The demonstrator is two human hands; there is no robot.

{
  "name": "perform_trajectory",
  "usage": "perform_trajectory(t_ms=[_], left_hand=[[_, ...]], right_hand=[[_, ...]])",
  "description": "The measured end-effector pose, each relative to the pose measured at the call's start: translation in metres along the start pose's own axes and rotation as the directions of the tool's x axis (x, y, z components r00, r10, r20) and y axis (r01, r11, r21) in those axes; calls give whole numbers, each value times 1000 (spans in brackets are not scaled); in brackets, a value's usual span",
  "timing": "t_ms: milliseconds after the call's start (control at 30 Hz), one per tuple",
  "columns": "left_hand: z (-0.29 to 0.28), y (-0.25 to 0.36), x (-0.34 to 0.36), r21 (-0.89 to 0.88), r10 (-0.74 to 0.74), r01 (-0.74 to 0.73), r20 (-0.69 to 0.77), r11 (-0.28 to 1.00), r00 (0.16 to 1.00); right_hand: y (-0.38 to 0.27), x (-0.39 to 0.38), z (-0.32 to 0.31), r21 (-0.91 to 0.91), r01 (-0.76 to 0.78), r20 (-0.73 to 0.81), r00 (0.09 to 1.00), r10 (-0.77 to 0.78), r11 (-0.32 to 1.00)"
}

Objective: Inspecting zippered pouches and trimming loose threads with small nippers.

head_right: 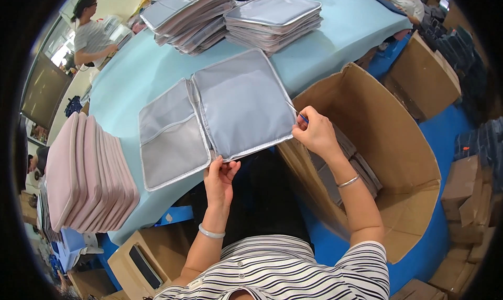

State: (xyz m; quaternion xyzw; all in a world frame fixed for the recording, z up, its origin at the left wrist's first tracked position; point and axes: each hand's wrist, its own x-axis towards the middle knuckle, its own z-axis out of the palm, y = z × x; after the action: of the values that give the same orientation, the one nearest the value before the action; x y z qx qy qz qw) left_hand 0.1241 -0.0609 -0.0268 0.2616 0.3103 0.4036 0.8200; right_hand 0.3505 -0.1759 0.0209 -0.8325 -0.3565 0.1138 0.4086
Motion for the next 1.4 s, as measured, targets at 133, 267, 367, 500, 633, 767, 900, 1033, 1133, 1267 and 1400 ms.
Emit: perform_trajectory(t_ms=[133, 267, 367, 500, 633, 767, 900, 1033, 1133, 1267, 1400], left_hand=[[2, -3, 1, 182, 41, -37, -17, 983, 999], [-1, 0, 0, 195, 22, -10, -60, 981, 998], [-4, 1, 0, 191, 2, 17, -99, 981, 995], [-5, -1, 1, 158, -38, 52, -94, 986, 995], [-6, -4, 4, 125, -19, 32, -104, 992, 994], [-5, -4, 4, 106, -12, 23, -97, 994, 995], [-5, -1, 3, 126, -62, 75, -103, 989, 993], [-5, 2, 1, 71, -93, 98, -75, 993, 993], [-6, 10, -10, 175, -77, 82, -36, 981, 996], [-18, 16, -18, 215, 112, -92, -82, 972, 990], [-24, 16, -16, 150, 146, -136, -54, 979, 988]], right_hand=[[7, -1, 0, -43, 20, -47, 999, -22, 999], [1, -1, 8, -77, 30, -53, 998, -34, 997], [-1, -3, 11, -144, 79, -102, 990, -94, 986], [-7, -8, 5, -156, 166, -161, 968, -191, 974], [-16, -12, 0, -151, 245, -191, 943, -271, 958], [-26, -19, -6, -122, 284, -220, 927, -305, 951], [-30, -23, -7, -98, 309, -257, 910, -324, 946], [-24, -21, -4, -107, 324, -266, 901, -341, 940], [-18, -20, -4, -94, 307, -265, 909, -321, 947], [-15, -20, -3, -68, 277, -248, 926, -285, 958], [-8, -20, -1, -58, 282, -218, 933, -288, 958]])
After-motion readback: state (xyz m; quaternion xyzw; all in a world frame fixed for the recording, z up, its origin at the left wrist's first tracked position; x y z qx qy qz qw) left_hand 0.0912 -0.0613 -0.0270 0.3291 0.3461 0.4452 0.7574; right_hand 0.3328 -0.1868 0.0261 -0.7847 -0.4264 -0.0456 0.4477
